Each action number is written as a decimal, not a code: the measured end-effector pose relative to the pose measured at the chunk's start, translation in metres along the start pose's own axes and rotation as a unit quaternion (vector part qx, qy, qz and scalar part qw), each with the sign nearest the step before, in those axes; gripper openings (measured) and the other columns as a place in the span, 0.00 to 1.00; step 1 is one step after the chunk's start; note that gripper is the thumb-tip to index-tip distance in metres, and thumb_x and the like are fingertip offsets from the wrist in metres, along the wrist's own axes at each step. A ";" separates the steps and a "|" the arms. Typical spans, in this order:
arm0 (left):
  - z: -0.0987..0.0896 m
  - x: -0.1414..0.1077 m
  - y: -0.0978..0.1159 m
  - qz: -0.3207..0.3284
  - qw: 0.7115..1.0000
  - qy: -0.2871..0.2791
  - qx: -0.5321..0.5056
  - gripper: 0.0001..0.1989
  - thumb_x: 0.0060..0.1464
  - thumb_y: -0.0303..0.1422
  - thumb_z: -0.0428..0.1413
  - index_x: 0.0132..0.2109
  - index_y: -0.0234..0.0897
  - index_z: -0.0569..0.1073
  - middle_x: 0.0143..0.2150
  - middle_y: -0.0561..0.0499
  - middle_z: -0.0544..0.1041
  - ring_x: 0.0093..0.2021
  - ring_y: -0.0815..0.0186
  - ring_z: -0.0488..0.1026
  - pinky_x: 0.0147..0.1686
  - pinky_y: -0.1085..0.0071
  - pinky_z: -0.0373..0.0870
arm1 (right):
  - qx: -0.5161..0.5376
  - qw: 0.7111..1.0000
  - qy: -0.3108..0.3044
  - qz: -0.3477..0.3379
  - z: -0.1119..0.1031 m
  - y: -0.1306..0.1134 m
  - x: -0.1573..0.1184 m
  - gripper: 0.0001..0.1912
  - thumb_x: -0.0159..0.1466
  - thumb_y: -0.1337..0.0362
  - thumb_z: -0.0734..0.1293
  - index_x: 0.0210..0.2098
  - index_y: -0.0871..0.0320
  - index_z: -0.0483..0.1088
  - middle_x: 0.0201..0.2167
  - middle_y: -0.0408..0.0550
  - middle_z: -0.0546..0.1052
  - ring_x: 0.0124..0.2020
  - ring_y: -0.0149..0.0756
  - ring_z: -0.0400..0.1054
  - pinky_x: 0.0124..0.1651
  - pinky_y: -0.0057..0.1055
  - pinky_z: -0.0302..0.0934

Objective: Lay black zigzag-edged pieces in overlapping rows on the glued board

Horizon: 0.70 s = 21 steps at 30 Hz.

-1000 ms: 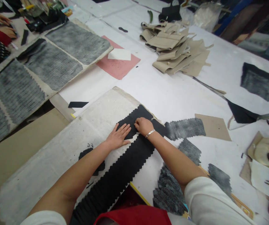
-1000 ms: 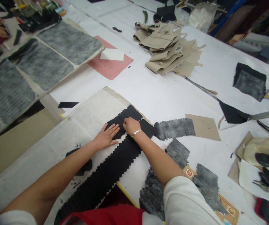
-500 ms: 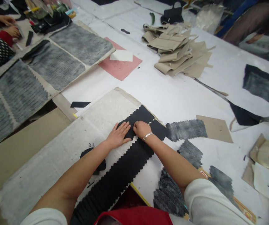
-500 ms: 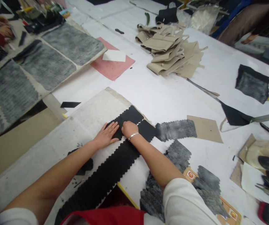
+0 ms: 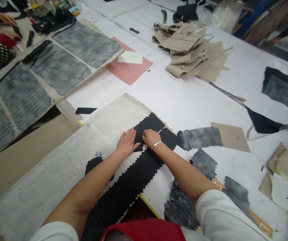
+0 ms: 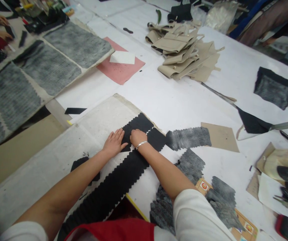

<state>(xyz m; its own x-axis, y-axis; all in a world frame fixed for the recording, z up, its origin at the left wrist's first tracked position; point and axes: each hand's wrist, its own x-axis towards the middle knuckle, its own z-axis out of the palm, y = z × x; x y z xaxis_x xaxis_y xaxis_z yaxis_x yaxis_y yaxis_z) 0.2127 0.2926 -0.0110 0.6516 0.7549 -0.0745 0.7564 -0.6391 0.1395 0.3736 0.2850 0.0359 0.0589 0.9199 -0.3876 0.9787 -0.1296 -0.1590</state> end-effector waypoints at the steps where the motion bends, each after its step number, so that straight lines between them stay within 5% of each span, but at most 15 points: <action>1: 0.000 0.000 0.000 -0.003 1.000 -0.004 0.002 0.34 0.59 0.47 0.41 0.66 0.31 0.52 0.67 0.39 0.52 0.66 0.55 0.49 0.62 0.56 0.44 | 0.001 1.000 -0.002 0.001 0.000 0.000 0.000 0.13 0.64 0.63 0.58 0.41 0.60 0.71 0.42 0.56 0.74 0.44 0.39 0.69 0.45 0.30 0.60; 13: -0.006 -0.002 -0.005 -0.014 0.999 0.028 -0.036 0.31 0.59 0.45 0.43 0.64 0.32 0.56 0.66 0.39 0.55 0.64 0.53 0.54 0.60 0.56 0.51 | 0.005 1.000 0.007 -0.007 -0.007 -0.001 -0.002 0.12 0.63 0.65 0.58 0.40 0.61 0.72 0.40 0.56 0.75 0.41 0.40 0.70 0.42 0.30 0.61; 21: -0.029 0.016 -0.048 -0.037 0.988 0.034 -0.144 0.22 0.53 0.36 0.54 0.55 0.36 0.66 0.52 0.44 0.71 0.53 0.58 0.65 0.55 0.60 0.61 | 0.022 0.999 0.022 -0.032 -0.012 -0.007 -0.019 0.11 0.64 0.58 0.60 0.39 0.56 0.69 0.40 0.51 0.73 0.41 0.37 0.69 0.41 0.29 0.60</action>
<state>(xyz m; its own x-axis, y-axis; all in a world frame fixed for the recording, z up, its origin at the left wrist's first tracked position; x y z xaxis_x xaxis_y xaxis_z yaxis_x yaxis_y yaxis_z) 0.1852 0.3393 0.0099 0.5824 0.8123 -0.0299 0.7479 -0.5211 0.4112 0.3684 0.2730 0.0549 0.0060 0.9424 -0.3346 0.9711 -0.0854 -0.2231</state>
